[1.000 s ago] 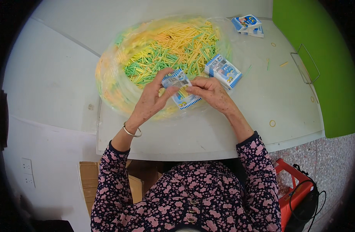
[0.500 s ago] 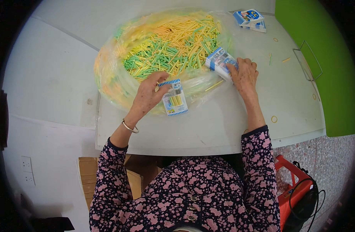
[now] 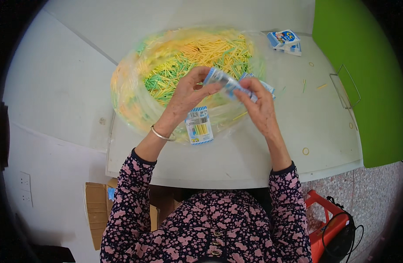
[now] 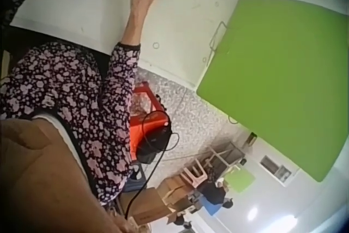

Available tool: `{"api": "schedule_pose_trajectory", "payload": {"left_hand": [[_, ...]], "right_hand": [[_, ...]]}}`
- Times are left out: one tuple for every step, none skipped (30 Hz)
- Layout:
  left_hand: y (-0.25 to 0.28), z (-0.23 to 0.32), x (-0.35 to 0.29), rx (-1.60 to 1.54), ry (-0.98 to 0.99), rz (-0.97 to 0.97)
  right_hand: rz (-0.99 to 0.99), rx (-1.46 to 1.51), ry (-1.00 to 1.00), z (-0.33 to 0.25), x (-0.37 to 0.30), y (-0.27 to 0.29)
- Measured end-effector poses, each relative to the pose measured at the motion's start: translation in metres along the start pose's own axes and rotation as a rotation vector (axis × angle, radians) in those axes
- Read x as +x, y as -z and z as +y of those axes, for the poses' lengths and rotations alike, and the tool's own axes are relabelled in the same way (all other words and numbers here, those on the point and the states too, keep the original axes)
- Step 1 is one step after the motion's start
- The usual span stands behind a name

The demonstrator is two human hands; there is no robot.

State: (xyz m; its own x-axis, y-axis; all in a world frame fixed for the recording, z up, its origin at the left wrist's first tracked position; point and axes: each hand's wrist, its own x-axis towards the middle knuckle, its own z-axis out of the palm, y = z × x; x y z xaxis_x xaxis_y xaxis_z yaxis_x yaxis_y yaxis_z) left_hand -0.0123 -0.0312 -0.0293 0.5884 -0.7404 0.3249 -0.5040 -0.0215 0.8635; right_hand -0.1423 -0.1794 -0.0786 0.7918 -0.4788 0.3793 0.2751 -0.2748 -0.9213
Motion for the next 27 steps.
{"api": "schedule_pose_trajectory", "payload": {"left_hand": [[0.002,-0.001,0.000,0.003,-0.004,0.005],[0.006,0.000,-0.002,-0.041,0.081,-0.068],[0.008,0.000,-0.003,-0.085,0.167,-0.140],[0.009,0.001,-0.007,-0.082,0.170,-0.137],[0.009,0.007,-0.011,-0.037,0.151,-0.130],[0.009,0.010,-0.015,0.008,0.134,-0.124],[0.009,0.009,-0.018,0.009,0.137,-0.121],[0.009,0.007,-0.020,0.057,0.093,-0.106],[0.008,0.007,-0.023,0.105,0.051,-0.091],[0.007,0.009,-0.025,0.111,0.054,-0.083],[0.003,0.011,-0.026,0.202,-0.002,-0.063],[0.000,0.012,-0.027,0.293,-0.058,-0.043],[-0.002,0.008,-0.026,0.295,-0.055,-0.037],[-0.004,0.005,-0.026,0.375,-0.167,0.005],[-0.005,0.002,-0.027,0.455,-0.279,0.045],[-0.005,0.000,-0.028,0.460,-0.276,0.051],[-0.005,0.000,-0.028,0.467,-0.279,0.058],[-0.005,0.000,-0.028,0.474,-0.283,0.064],[-0.003,-0.001,-0.029,0.478,-0.280,0.066],[-0.003,-0.002,-0.028,0.534,-0.304,0.066],[-0.002,-0.002,-0.028,0.590,-0.327,0.065],[-0.001,-0.003,-0.029,0.589,-0.326,0.062],[0.001,-0.001,-0.029,0.592,-0.266,0.019],[0.004,0.000,-0.030,0.594,-0.206,-0.025],[0.008,0.000,-0.028,0.594,-0.204,-0.028],[0.017,0.000,-0.024,0.425,-0.182,-0.009],[0.027,0.000,-0.020,0.252,-0.162,0.006]], "right_hand": [[-0.003,0.001,0.006,-0.005,-0.002,-0.007],[0.003,0.059,0.014,-0.009,-0.005,-0.016],[0.009,0.118,0.021,-0.012,-0.006,-0.020],[0.006,0.122,0.020,-0.013,-0.005,-0.020],[-0.029,0.108,0.006,-0.015,-0.003,-0.018],[-0.064,0.094,-0.008,-0.016,-0.002,-0.017],[-0.067,0.097,-0.009,-0.016,-0.002,-0.015],[-0.184,0.039,-0.082,-0.016,0.000,-0.013],[-0.301,-0.021,-0.154,-0.016,0.002,-0.012],[-0.310,-0.017,-0.150,-0.015,0.001,-0.012],[-0.298,-0.037,-0.169,-0.014,0.000,-0.011],[-0.286,-0.057,-0.187,-0.013,-0.002,-0.011],[-0.292,-0.056,-0.185,-0.012,-0.004,-0.012],[-0.268,-0.075,-0.148,-0.011,-0.005,-0.013],[-0.244,-0.095,-0.112,-0.010,-0.006,-0.015],[-0.251,-0.091,-0.109,-0.011,-0.006,-0.018],[-0.234,-0.118,-0.069,-0.012,-0.006,-0.018],[-0.217,-0.146,-0.030,-0.013,-0.007,-0.019],[-0.220,-0.143,-0.029,-0.012,-0.007,-0.021],[-0.224,-0.167,-0.025,-0.010,-0.008,-0.021],[-0.227,-0.192,-0.020,-0.009,-0.008,-0.021],[-0.226,-0.192,-0.023,-0.009,-0.009,-0.021],[-0.232,-0.206,0.000,-0.010,-0.009,-0.021],[-0.237,-0.220,0.022,-0.010,-0.009,-0.020],[-0.237,-0.218,0.018,-0.009,-0.008,-0.019],[-0.235,-0.221,0.036,-0.007,-0.008,-0.019],[-0.228,-0.227,0.050,-0.006,-0.008,-0.016]]}}
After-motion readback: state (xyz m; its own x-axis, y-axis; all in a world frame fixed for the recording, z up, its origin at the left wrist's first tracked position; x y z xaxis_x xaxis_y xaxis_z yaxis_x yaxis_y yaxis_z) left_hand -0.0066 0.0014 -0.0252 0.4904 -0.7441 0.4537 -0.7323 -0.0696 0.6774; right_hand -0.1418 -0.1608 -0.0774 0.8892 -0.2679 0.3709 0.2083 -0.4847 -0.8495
